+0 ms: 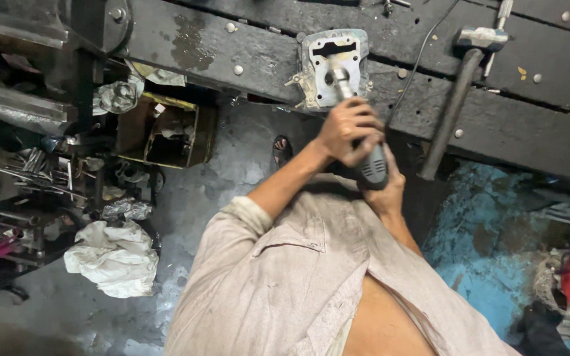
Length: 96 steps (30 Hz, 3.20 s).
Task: The person uses a handheld rotary tool to grind the surface of a metal engine part clamped to a workbench. They reposition the part several times to access different areas and finish by lifting the part to inspect the work.
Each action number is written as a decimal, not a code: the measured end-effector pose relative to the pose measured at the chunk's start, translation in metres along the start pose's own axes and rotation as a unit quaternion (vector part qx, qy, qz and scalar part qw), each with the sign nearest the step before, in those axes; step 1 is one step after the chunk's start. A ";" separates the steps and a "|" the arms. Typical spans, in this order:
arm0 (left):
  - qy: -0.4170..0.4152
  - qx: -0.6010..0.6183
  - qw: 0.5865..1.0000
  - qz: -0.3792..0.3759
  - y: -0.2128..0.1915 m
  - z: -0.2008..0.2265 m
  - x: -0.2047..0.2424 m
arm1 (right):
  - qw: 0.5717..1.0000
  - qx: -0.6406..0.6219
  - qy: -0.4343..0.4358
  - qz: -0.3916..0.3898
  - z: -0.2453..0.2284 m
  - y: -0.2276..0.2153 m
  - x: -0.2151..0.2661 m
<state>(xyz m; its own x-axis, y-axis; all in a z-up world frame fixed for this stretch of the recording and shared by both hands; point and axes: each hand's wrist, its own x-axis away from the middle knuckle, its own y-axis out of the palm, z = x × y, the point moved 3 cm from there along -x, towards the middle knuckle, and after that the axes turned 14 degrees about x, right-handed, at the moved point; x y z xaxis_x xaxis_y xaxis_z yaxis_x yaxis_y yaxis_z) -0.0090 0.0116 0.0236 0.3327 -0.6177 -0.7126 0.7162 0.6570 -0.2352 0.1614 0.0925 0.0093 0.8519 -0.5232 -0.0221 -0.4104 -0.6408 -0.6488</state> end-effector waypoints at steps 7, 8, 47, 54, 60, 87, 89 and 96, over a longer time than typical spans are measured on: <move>-0.004 0.024 1.000 -0.018 -0.004 -0.007 -0.008 | 0.999 0.019 0.028 0.023 -0.007 0.005 -0.001; -0.006 0.024 1.000 -0.020 -0.004 -0.005 -0.008 | 0.999 0.024 0.027 0.021 -0.008 0.003 -0.001; -0.033 0.005 0.999 0.012 -0.003 0.012 0.006 | 1.000 0.014 -0.003 -0.010 -0.003 -0.002 0.009; -0.003 0.029 1.000 -0.010 0.008 0.010 -0.002 | 0.998 0.001 0.055 0.029 0.001 -0.003 0.019; -0.031 0.006 0.999 0.002 -0.004 0.013 0.008 | 1.000 0.015 -0.004 -0.012 -0.006 0.001 0.015; -0.035 0.054 0.998 0.011 0.018 0.047 0.013 | 0.997 0.018 0.068 -0.030 -0.013 -0.031 0.048; -0.038 0.046 0.998 0.023 0.016 0.047 0.015 | 0.996 0.032 0.068 -0.047 -0.016 -0.031 0.049; -0.038 0.077 0.996 0.007 0.022 0.042 0.007 | 0.994 0.058 0.089 -0.007 -0.028 -0.038 0.051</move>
<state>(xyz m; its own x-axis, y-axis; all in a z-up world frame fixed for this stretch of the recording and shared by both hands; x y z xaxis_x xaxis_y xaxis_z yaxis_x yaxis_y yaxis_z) 0.0353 0.0034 0.0413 0.3844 -0.6441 -0.6613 0.7952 0.5949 -0.1171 0.2115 0.0743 0.0545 0.7827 -0.6116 0.1159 -0.3487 -0.5850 -0.7322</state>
